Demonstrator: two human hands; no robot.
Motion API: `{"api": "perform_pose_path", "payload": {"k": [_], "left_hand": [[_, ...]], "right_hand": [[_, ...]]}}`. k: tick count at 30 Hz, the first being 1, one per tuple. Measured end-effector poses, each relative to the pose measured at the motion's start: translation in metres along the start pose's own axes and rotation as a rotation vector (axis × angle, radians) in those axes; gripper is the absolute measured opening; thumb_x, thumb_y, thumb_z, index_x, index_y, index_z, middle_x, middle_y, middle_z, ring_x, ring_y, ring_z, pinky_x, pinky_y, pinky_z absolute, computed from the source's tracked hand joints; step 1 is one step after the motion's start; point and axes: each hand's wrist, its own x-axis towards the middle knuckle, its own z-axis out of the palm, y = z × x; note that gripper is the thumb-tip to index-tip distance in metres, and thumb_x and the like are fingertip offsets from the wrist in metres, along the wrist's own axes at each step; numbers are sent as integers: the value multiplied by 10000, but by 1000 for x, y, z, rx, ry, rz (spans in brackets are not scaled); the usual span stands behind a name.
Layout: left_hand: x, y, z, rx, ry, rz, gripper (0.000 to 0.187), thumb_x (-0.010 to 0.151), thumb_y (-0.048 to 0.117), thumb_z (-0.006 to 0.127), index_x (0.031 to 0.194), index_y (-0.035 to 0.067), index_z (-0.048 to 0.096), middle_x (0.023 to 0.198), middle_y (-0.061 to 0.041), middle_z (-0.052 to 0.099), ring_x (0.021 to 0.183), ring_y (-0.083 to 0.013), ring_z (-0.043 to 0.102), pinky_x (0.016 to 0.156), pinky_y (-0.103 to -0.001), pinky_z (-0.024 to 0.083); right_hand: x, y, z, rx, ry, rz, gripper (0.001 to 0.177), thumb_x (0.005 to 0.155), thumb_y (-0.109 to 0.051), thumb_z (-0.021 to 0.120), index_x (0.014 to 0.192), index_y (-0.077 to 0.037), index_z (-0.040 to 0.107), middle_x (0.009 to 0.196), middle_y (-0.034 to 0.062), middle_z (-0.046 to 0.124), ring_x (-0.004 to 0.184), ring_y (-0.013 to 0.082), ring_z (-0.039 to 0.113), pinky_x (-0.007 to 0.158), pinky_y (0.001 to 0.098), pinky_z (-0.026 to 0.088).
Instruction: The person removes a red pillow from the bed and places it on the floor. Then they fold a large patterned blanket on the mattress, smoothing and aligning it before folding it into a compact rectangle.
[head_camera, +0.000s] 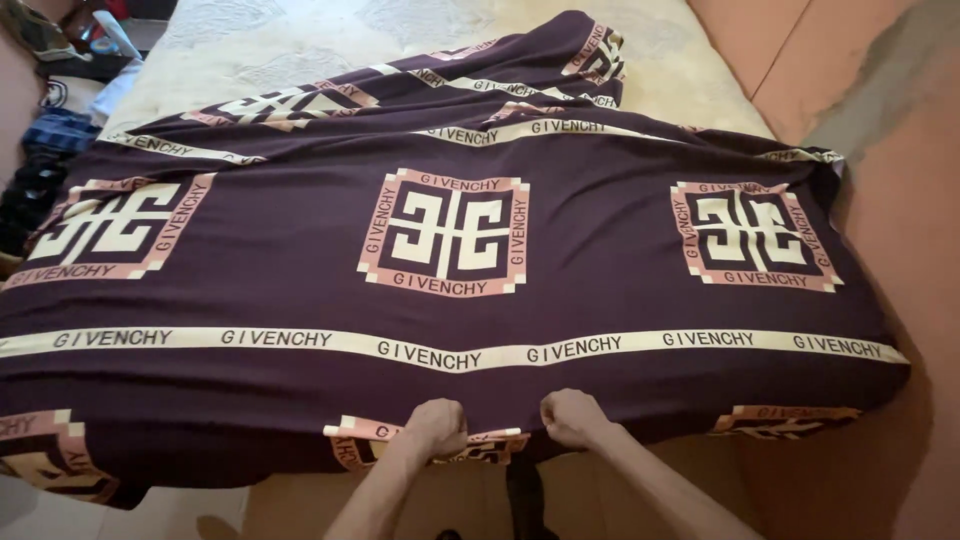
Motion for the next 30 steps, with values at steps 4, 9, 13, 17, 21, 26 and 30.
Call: {"api": "perform_pose_path", "payload": {"k": [4, 9, 13, 17, 21, 26, 30], "left_hand": [[-1, -6, 24, 10, -37, -37, 257, 769, 206, 547, 851, 156, 785, 846, -108, 750, 834, -342, 724, 755, -464, 604], [-9, -3, 45, 9, -82, -12, 214, 772, 235, 602, 835, 175, 798, 841, -117, 754, 835, -343, 735, 747, -458, 598], [-26, 6, 41, -3, -107, -95, 262, 754, 136, 540, 840, 173, 785, 849, -94, 754, 843, -315, 731, 756, -436, 613], [-49, 14, 33, 50, -74, -189, 202, 819, 104, 622, 991, 73, 723, 967, -119, 739, 880, -322, 716, 801, -449, 603], [-40, 9, 46, 77, -126, -164, 88, 741, 101, 640, 793, 74, 706, 874, -117, 736, 829, -322, 713, 706, -458, 592], [-23, 39, 36, 72, -81, -69, 196, 827, 197, 647, 948, 54, 704, 944, -143, 714, 866, -363, 693, 753, -483, 580], [0, 77, 32, 70, -12, -23, 180, 833, 285, 663, 943, 145, 690, 956, -73, 705, 860, -324, 674, 724, -459, 541]], "right_hand": [[-7, -5, 10, -64, -41, -6, 206, 780, -165, 517, 795, -209, 717, 877, 9, 754, 835, 254, 699, 709, 429, 551], [-13, -2, 31, -99, -82, -14, 188, 766, -142, 527, 748, -174, 712, 837, 23, 748, 811, 255, 708, 693, 426, 563], [-19, -2, 41, -97, -24, -23, 212, 768, -169, 536, 787, -199, 745, 855, 15, 759, 821, 268, 713, 714, 438, 575], [-27, 2, 46, 30, -9, 77, 177, 693, -173, 637, 824, -261, 715, 870, -78, 756, 844, 170, 704, 753, 350, 541], [-54, -5, 35, 79, -9, 163, 186, 727, -150, 597, 844, -253, 697, 855, -72, 745, 846, 160, 693, 763, 351, 529], [-82, 9, 23, 163, -23, 380, 320, 741, -87, 565, 989, -236, 701, 1039, -21, 738, 977, 195, 689, 814, 333, 541], [-92, 57, 24, 168, 122, 443, 262, 695, -147, 591, 922, -244, 681, 995, -10, 745, 958, 235, 693, 825, 394, 523]]}}
